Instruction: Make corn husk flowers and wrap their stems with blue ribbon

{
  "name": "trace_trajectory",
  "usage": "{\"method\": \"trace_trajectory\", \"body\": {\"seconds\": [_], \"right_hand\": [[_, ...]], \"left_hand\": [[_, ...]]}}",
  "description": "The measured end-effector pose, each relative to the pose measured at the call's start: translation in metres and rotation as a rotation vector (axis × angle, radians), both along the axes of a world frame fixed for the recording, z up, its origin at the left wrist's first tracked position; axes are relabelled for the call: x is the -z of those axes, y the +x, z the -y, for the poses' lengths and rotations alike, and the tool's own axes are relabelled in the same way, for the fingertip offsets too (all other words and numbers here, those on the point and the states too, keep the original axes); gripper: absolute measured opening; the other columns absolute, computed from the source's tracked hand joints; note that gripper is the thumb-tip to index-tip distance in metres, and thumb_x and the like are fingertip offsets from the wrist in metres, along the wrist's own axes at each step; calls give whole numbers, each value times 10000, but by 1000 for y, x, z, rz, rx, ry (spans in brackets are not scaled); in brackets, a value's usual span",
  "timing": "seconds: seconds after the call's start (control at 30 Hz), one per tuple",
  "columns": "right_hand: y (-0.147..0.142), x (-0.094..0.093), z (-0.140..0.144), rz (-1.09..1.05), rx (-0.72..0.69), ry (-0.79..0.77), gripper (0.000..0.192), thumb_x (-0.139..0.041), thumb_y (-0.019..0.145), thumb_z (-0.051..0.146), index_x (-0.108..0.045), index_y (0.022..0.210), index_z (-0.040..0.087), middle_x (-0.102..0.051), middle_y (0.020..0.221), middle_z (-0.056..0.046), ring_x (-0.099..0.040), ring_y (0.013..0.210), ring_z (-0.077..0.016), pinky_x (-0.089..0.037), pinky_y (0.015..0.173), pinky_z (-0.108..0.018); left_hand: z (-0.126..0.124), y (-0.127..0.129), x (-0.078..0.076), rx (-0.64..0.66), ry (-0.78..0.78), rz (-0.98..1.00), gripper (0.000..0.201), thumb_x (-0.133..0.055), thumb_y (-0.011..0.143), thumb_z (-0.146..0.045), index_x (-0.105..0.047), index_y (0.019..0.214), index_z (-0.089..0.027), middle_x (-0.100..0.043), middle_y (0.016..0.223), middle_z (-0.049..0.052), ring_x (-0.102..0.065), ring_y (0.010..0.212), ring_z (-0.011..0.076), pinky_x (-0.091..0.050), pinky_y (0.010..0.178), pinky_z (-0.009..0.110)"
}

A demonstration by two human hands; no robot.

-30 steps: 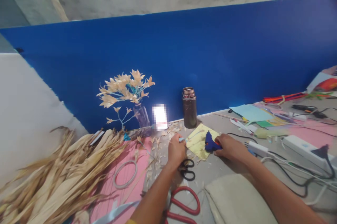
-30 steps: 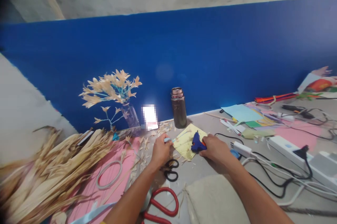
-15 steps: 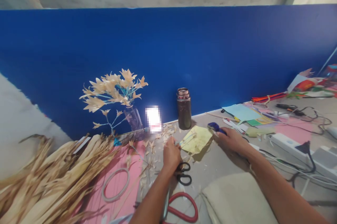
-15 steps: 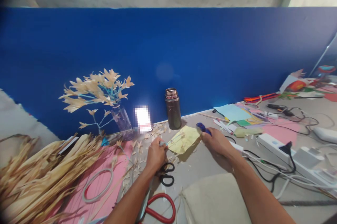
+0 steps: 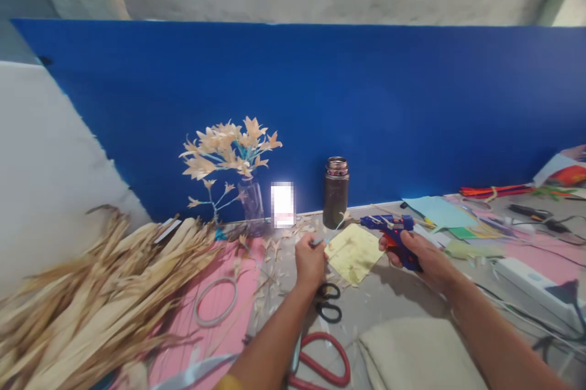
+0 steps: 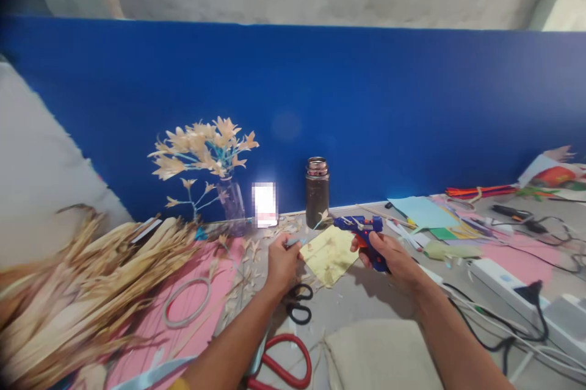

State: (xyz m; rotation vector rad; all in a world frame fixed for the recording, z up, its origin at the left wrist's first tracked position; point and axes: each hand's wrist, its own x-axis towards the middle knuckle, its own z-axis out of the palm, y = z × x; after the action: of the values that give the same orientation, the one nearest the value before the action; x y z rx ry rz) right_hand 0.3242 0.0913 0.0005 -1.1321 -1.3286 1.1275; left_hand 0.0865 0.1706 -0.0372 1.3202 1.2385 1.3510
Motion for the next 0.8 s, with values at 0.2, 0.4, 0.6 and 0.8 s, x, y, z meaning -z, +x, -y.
{"method": "trace_trajectory", "body": {"seconds": [0.2,0.4,0.6,0.8], "right_hand": [[-26,11,-4,323,-29,-22,658,-463,855,771,-683,858,151,-573,628,-13,-486,575,-154,-336,545,-274],[-32,22,-7,445,-44,-2,590,-413,916,706,-672,871,179,-578,648,-1,-507,605,-163,-350,551,-268],[-37,21,-6,495,22,65,521,-434,938,633,-672,800,190,-591,629,-8,-516,593,-166,-370,544,-276],[-41,20,-4,607,57,101,551,-359,963,627,-673,826,195,-615,665,-21,-551,625,-184,-418,570,-294]], "left_hand": [[-3,4,9,1,-11,4,97,-574,691,-112,-561,644,-195,-534,485,-49,-506,480,122,-361,510,211],[-5,1,13,-4,-5,22,123,-537,648,-82,-594,663,-190,-547,496,-48,-502,482,119,-372,530,212],[-5,1,13,-5,5,54,116,-526,642,-88,-568,634,-196,-539,490,-46,-491,469,117,-370,518,213],[-3,1,12,10,5,69,96,-562,666,-100,-578,643,-192,-572,492,-37,-508,447,114,-384,507,211]]}}
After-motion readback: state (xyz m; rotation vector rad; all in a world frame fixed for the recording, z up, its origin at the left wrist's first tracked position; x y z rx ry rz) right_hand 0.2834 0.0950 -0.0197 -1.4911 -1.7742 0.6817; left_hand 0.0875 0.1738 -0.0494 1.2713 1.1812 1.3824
